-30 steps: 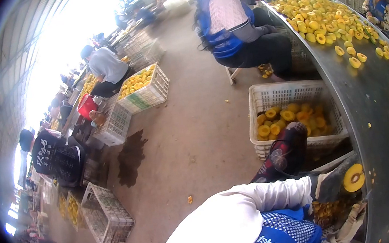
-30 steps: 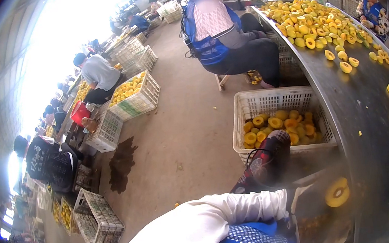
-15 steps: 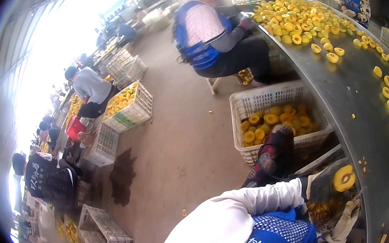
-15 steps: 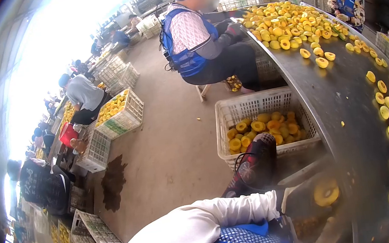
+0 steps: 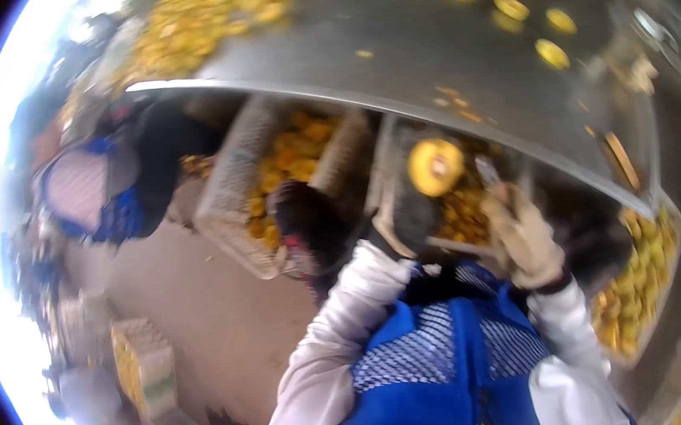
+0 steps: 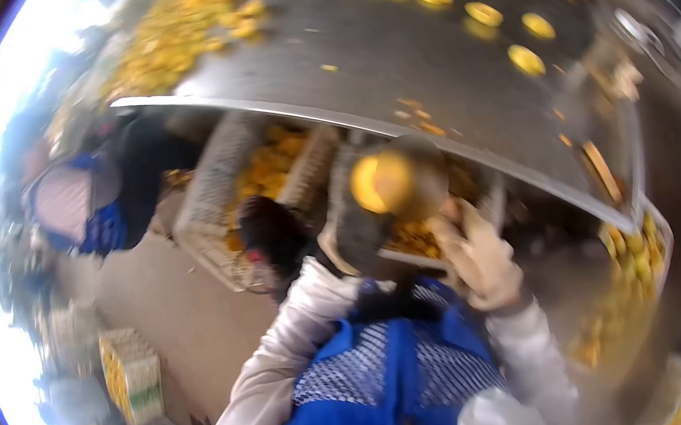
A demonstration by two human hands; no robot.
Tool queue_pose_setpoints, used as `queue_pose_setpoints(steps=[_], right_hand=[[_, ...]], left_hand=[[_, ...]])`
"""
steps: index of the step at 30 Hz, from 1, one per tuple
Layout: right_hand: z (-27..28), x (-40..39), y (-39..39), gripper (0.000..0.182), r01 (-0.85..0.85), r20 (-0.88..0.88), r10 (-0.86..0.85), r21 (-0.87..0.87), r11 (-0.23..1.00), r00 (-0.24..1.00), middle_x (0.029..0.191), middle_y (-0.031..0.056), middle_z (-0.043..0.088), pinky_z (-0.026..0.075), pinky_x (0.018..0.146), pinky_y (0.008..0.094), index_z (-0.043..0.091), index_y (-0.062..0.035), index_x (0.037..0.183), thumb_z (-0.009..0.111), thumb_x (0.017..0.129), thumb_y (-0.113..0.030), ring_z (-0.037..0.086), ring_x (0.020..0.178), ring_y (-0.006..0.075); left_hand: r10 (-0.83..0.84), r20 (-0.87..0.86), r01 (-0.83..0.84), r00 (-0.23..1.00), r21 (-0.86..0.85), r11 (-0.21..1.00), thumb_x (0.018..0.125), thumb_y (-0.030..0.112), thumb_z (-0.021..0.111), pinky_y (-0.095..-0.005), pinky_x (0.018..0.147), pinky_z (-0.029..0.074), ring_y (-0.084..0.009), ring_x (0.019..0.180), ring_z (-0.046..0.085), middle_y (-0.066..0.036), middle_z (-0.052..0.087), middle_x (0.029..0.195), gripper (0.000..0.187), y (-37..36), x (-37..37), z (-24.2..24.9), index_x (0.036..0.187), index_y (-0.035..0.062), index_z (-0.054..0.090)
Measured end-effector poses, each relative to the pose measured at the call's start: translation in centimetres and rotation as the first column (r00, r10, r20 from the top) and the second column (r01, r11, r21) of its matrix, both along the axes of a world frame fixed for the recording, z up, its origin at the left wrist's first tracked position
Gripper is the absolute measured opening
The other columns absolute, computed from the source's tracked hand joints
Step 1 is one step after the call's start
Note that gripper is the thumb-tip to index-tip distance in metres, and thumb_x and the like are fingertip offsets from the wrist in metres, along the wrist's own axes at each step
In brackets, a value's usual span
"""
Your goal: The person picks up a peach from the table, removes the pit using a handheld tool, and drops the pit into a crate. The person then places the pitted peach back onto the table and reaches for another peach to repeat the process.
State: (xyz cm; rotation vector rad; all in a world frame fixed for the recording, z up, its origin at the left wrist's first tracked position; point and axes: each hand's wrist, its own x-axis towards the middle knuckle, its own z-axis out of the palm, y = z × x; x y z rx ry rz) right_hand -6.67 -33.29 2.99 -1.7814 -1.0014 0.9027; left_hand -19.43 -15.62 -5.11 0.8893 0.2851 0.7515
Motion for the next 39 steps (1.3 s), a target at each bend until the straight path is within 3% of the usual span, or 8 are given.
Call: queue_pose_setpoints(steps=[3,5,7,12,25,32,37,39], right_hand=[[1.1,0.3,1.2,0.036,0.019,-0.362,-0.006,0.032,0.999,0.932,0.062,0.0006,0.056,0.037,0.046,0.0248,0.058,-0.0021,0.118,0.057,0.101,-0.034,0.049,0.047,0.0081],[1.9,0.1,2.3,0.029,-0.069,0.049,0.076,-0.146,0.987,0.996,0.077,0.0077,0.065,0.049,0.060,0.0304,0.054,0.0000,0.102,0.061,0.100,-0.028,0.062,0.063,0.0167],[0.0,-0.4,2.5,0.028,-0.104,0.187,0.081,0.121,0.987,0.979,0.082,0.0130,0.069,0.052,0.063,0.0347,0.055,-0.0005,0.098,0.064,0.098,-0.027,0.067,0.069,0.0247],[1.4,-0.7,3.8,0.043,-0.127,0.431,0.187,-0.164,0.978,0.882,0.085,0.0220,0.070,0.054,0.068,0.0435,0.057,0.0010,0.108,0.061,0.097,-0.040,0.069,0.080,0.0403],[1.6,-0.4,4.1,0.046,-0.179,0.492,0.229,-0.148,0.973,0.840,0.100,0.0237,0.070,0.056,0.077,0.0396,0.056,0.0057,0.114,0.060,0.098,-0.038,0.069,0.094,0.0382],[1.1,1.1,4.3,0.055,-0.346,0.057,0.367,-0.222,0.911,0.929,0.106,0.0275,0.068,0.052,0.085,0.0381,0.052,0.0074,0.128,0.058,0.099,-0.039,0.068,0.103,0.0359],[1.4,1.6,4.2,0.051,-0.372,0.313,0.511,-0.409,0.833,0.801,0.086,0.0197,0.070,0.053,0.060,0.0341,0.055,0.0013,0.127,0.059,0.098,-0.040,0.069,0.068,0.0302],[0.1,2.1,4.2,0.048,-0.392,0.247,0.503,-0.387,0.835,0.828,0.080,0.0169,0.068,0.050,0.055,0.0325,0.056,0.0000,0.126,0.060,0.098,-0.039,0.066,0.061,0.0264]], left_hand=[[0.243,-0.079,-0.170,0.967,0.511,0.843,0.078,-0.018,0.067,-0.0368,0.101,0.050,-0.0250,0.118,0.059,-0.015,0.057,0.127,0.074,-2.4,0.5,3.5,0.142,0.0017,0.036],[0.346,-0.134,-0.185,0.928,0.641,0.745,0.074,-0.021,0.066,-0.0371,0.100,0.051,-0.0268,0.117,0.060,-0.017,0.056,0.127,0.081,-2.3,0.5,2.0,0.142,-0.0009,0.029],[0.336,-0.142,-0.196,0.931,0.581,0.790,0.077,-0.017,0.062,-0.0340,0.093,0.054,-0.0240,0.110,0.062,-0.014,0.061,0.119,0.054,-2.3,0.8,3.7,0.126,0.0014,0.050],[0.271,-0.174,-0.125,0.947,0.575,0.808,0.076,-0.006,0.077,-0.0342,0.091,0.054,-0.0219,0.105,0.064,-0.012,0.061,0.115,0.061,-1.9,0.5,2.3,0.128,0.0008,0.045],[0.415,-0.178,-0.105,0.892,0.812,0.574,0.074,-0.008,0.070,-0.0354,0.090,0.052,-0.0262,0.104,0.064,-0.014,0.063,0.112,0.053,-0.8,0.0,3.3,0.123,0.0015,0.054],[0.313,-0.265,0.000,0.912,0.764,0.645,0.069,-0.006,0.071,-0.0432,0.107,0.043,-0.0355,0.118,0.058,-0.017,0.062,0.124,0.057,-0.5,-0.7,3.2,0.124,0.0001,0.056],[0.211,-0.164,0.099,0.964,0.953,0.287,0.078,-0.002,0.077,-0.0376,0.103,0.048,-0.0268,0.114,0.062,-0.017,0.063,0.123,0.061,1.8,-1.4,2.8,0.133,-0.0021,0.050],[0.148,-0.222,0.159,0.964,0.923,0.352,0.080,-0.001,0.077,-0.0366,0.104,0.047,-0.0267,0.114,0.062,-0.016,0.063,0.123,0.060,2.3,-1.6,2.6,0.134,-0.0019,0.050]])
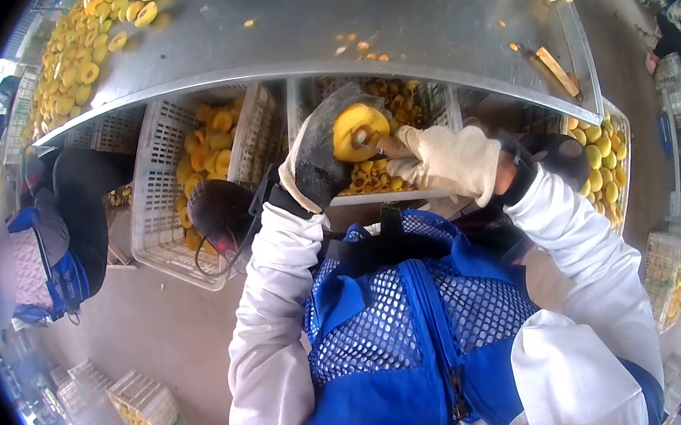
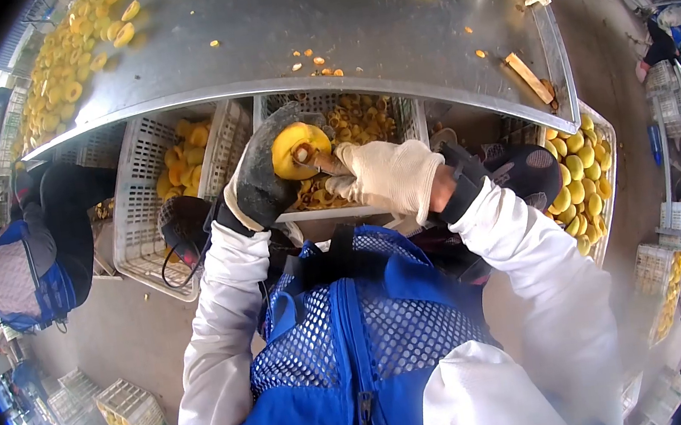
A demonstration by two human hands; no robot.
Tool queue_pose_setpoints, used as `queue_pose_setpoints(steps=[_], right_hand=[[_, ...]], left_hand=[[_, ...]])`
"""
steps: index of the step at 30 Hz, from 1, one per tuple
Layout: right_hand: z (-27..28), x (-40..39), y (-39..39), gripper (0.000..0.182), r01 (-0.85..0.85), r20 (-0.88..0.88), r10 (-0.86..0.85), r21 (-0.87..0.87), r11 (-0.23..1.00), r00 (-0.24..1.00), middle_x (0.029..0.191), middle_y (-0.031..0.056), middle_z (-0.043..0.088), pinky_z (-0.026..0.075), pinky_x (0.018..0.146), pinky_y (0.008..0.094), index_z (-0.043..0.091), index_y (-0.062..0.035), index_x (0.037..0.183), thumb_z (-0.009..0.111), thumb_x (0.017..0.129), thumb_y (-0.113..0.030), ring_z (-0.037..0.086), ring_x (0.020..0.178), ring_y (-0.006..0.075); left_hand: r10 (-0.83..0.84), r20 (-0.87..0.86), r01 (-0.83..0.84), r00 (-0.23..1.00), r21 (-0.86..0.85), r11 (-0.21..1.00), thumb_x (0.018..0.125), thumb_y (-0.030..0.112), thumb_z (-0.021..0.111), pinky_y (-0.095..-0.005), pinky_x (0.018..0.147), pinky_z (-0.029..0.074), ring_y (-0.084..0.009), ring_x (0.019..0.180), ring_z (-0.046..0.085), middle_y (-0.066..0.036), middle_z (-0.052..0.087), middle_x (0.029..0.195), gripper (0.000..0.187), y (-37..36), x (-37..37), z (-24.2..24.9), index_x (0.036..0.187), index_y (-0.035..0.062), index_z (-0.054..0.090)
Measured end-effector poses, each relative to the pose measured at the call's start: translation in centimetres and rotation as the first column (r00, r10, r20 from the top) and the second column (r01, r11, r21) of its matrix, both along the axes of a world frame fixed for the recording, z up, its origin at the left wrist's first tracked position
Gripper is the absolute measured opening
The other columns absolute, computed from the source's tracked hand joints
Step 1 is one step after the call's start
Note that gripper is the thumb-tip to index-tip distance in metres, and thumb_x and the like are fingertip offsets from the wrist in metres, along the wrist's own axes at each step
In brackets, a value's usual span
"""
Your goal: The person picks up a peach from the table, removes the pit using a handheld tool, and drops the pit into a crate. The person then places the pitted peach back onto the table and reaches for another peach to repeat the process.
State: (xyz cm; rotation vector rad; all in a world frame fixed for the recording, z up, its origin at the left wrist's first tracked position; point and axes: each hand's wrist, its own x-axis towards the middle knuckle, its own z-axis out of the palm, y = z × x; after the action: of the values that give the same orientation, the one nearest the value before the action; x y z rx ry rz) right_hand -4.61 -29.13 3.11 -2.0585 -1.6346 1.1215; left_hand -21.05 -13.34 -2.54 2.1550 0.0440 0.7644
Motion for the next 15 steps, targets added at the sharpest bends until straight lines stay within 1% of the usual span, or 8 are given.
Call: queue_pose_setpoints(steps=[2,4,6,7,8,10,13,15], right_hand=[[-0.5,0.7,0.0,0.046,0.015,-0.075,-0.015,-0.001,1.000,0.997,0.075,0.0141,0.066,0.048,0.049,0.0310,0.056,-0.0014,0.124,0.060,0.098,-0.039,0.062,0.053,0.0225],[-0.7,1.3,0.2,0.042,0.044,-0.639,-0.134,-0.155,0.987,0.757,0.071,0.0129,0.062,0.048,0.051,0.0284,0.056,0.0003,0.121,0.061,0.098,-0.035,0.060,0.055,0.0173],[-3.6,1.4,0.1,0.040,0.036,-0.716,0.024,0.068,0.997,0.697,0.075,0.0168,0.065,0.050,0.055,0.0303,0.055,0.0040,0.120,0.061,0.098,-0.030,0.066,0.063,0.0199],[-2.5,0.8,0.0,0.040,-0.011,-0.346,0.062,0.147,0.989,0.936,0.079,0.0196,0.067,0.051,0.058,0.0330,0.055,0.0054,0.119,0.061,0.098,-0.028,0.068,0.068,0.0236],[-1.5,0.4,0.1,0.039,-0.088,0.092,0.070,0.202,0.975,0.993,0.083,0.0224,0.068,0.053,0.061,0.0357,0.055,0.0069,0.119,0.061,0.097,-0.025,0.069,0.072,0.0273],[0.1,0.1,0.2,0.040,-0.098,0.149,0.080,0.124,0.987,0.986,0.089,0.0276,0.069,0.054,0.067,0.0425,0.055,0.0078,0.119,0.061,0.096,-0.024,0.070,0.078,0.0361],[-0.1,0.8,0.2,0.038,0.029,-0.176,-0.049,-0.119,0.992,0.983,0.086,0.0264,0.069,0.055,0.066,0.0435,0.057,0.0082,0.113,0.060,0.096,-0.025,0.070,0.076,0.0365],[-2.6,1.5,-0.4,0.039,-0.265,0.329,0.189,0.204,0.942,0.925,0.081,0.0214,0.069,0.055,0.058,0.0400,0.059,0.0076,0.105,0.058,0.098,-0.030,0.070,0.066,0.0313]], left_hand=[[-0.060,-0.153,0.056,0.986,-0.029,0.998,0.083,0.000,0.074,-0.0360,0.103,0.047,-0.0256,0.114,0.062,-0.016,0.064,0.122,0.058,0.8,0.4,-0.5,0.135,-0.0030,0.049],[-0.130,-0.193,0.086,0.973,-0.217,0.972,0.085,0.000,0.073,-0.0356,0.103,0.048,-0.0249,0.113,0.062,-0.015,0.064,0.122,0.057,1.6,0.8,-0.4,0.136,-0.0035,0.048],[-0.196,-0.218,0.096,0.956,-0.399,0.912,0.086,0.001,0.071,-0.0352,0.103,0.048,-0.0241,0.113,0.062,-0.015,0.064,0.123,0.056,1.3,1.0,0.3,0.137,-0.0041,0.047],[-0.194,-0.170,0.078,0.966,-0.523,0.849,0.086,0.000,0.070,-0.0350,0.103,0.048,-0.0234,0.113,0.062,-0.015,0.064,0.123,0.055,0.5,0.8,1.4,0.137,-0.0042,0.047],[-0.185,-0.124,0.065,0.975,-0.634,0.770,0.087,0.000,0.068,-0.0347,0.102,0.048,-0.0227,0.113,0.062,-0.015,0.064,0.123,0.054,0.1,0.7,2.0,0.137,-0.0043,0.047],[-0.170,-0.134,0.062,0.976,-0.580,0.813,0.084,-0.004,0.068,-0.0348,0.103,0.048,-0.0229,0.113,0.062,-0.014,0.064,0.124,0.058,0.1,0.6,1.4,0.138,-0.0044,0.046],[-0.150,-0.151,0.099,0.977,-0.303,0.948,0.081,-0.007,0.069,-0.0350,0.104,0.048,-0.0237,0.114,0.062,-0.015,0.063,0.126,0.060,0.8,0.7,-0.4,0.137,-0.0040,0.048],[-0.254,-0.118,0.125,0.960,-0.629,0.767,0.077,-0.009,0.070,-0.0351,0.104,0.047,-0.0244,0.114,0.061,-0.014,0.063,0.126,0.062,1.1,0.6,-2.4,0.136,-0.0035,0.050]])
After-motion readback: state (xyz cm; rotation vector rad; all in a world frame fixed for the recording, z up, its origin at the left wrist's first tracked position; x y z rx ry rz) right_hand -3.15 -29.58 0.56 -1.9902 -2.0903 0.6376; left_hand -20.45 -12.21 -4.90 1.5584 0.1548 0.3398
